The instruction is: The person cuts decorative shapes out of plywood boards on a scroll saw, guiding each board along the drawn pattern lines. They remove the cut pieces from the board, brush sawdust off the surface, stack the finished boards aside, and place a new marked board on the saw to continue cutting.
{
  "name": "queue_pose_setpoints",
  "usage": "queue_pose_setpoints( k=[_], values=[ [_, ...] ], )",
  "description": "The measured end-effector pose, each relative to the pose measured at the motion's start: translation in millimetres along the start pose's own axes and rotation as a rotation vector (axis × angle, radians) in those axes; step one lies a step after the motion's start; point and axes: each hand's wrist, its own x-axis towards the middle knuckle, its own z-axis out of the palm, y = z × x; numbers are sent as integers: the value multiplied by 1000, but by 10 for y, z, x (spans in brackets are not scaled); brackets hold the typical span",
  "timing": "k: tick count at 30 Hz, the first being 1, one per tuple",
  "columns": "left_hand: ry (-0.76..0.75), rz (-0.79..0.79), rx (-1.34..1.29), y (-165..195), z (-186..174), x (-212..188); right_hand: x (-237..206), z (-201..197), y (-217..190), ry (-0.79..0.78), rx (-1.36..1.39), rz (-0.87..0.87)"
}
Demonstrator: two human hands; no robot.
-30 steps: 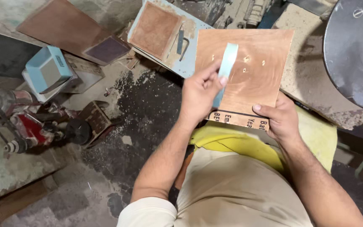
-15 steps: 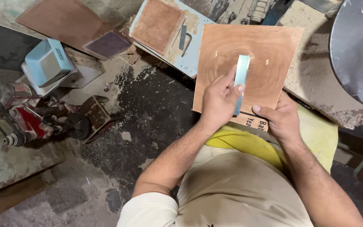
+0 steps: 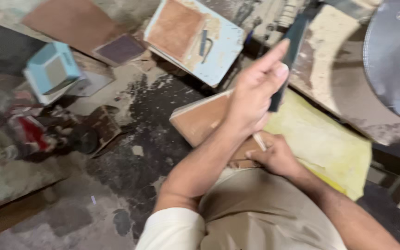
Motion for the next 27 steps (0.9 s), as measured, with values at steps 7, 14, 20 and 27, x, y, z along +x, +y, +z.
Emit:
queue_pose_setpoints(
  k=[7, 14, 20, 27],
  values=[
    [536, 512, 766, 1443, 139, -955, 95, -539, 85, 313, 465, -10],
    [220, 180, 1252, 694, -468, -655, 132, -594, -43, 265, 706, -180],
    [-110, 521, 1497, 5, -623, -705, 51, -525, 38, 290, 618, -120],
    [-57, 587, 1715, 29, -890, -358, -28, -348, -41, 262, 670, -75]
  ],
)
